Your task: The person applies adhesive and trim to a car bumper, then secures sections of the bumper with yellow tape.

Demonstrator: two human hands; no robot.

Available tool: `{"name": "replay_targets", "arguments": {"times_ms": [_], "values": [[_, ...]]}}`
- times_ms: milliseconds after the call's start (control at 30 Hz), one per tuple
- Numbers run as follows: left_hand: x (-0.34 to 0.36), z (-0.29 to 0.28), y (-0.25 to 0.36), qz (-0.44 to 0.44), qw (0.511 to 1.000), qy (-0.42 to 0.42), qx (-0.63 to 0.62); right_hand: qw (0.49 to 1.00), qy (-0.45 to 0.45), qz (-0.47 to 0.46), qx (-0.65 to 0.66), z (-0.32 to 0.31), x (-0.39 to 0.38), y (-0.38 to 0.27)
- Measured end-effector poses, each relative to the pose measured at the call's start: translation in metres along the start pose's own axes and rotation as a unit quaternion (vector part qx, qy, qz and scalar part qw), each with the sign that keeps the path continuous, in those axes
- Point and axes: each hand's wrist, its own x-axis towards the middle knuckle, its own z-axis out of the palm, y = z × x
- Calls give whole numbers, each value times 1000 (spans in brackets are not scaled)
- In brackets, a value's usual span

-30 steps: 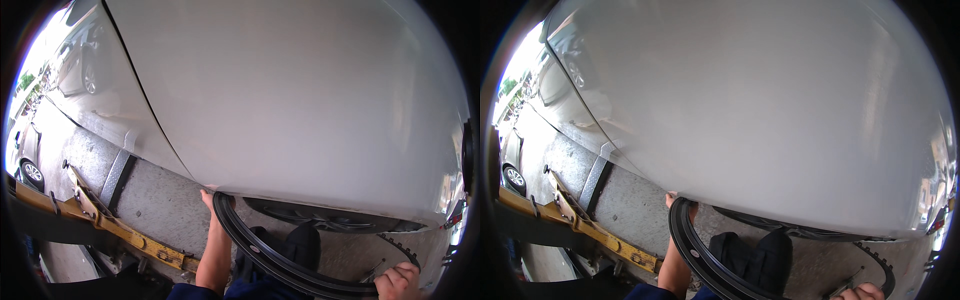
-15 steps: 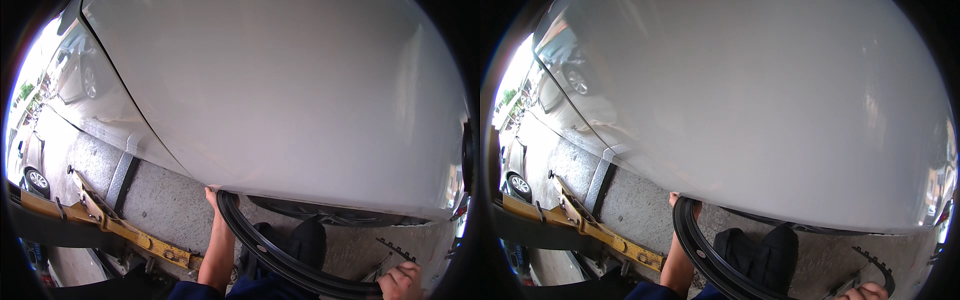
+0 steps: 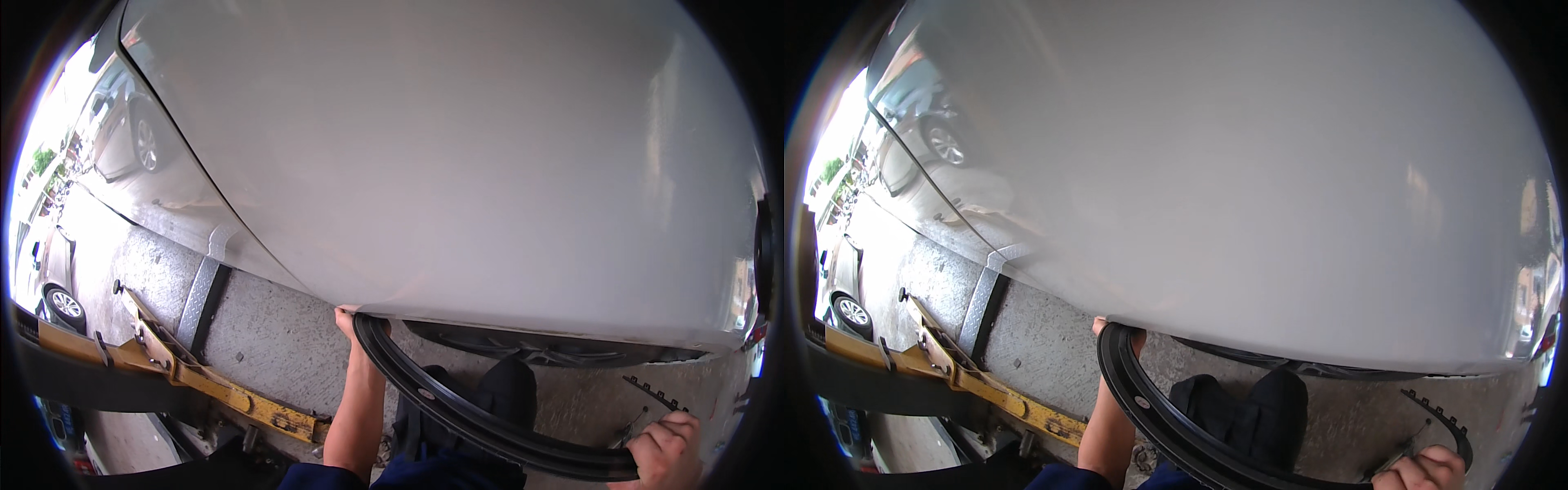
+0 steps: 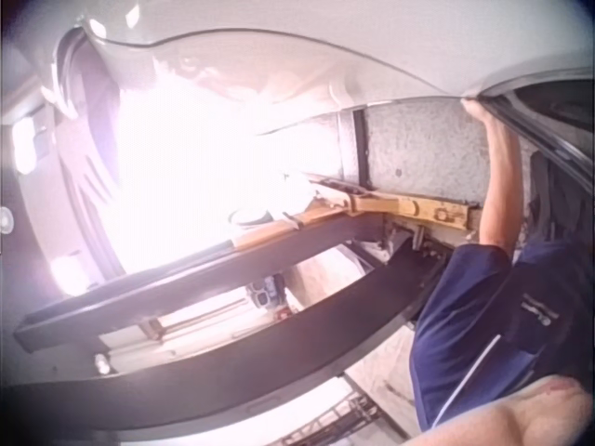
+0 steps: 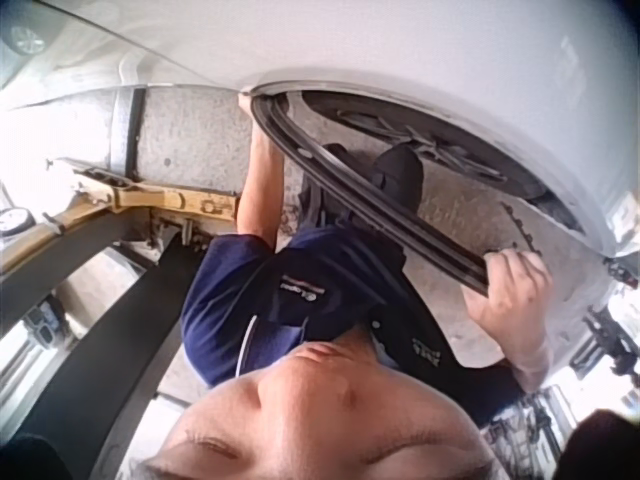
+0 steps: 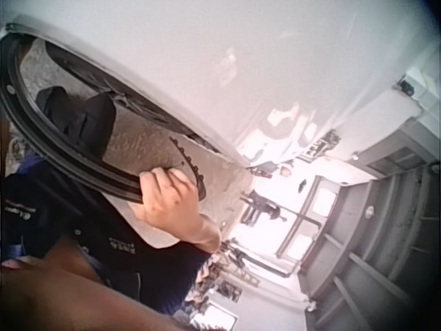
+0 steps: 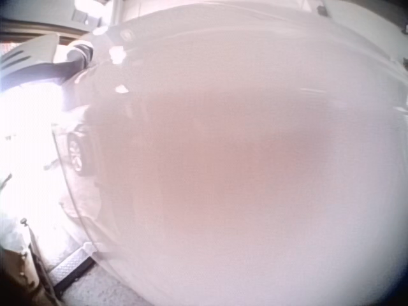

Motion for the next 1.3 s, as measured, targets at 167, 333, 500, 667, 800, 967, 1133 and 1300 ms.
{"name": "replay_targets", "arguments": {"times_ms": [167,333,500,667,800,967,1133,1300], "values": [[4,-4,-1,60,993,-83,51,1000,0,-10,-7,-4,3,3],[14,5,-10,156,978,-111,82,1000,7,13,8,-8,8,1],[32,-11,-3,25,999,-29,28,999,13,16,42,0,13,1],[28,1,-1,8,999,33,35,999,26,18,32,-2,12,-4],[7,16,-4,4,1000,-1,20,999,16,23,19,-3,16,0],[17,14,-5,98,995,-25,10,999,16,13,32,0,16,6],[21,5,-7,126,991,-40,38,1000,1,7,5,0,12,-2],[25,1,-6,18,998,49,-20,999,2,-21,-30,11,-1,-13]]}}
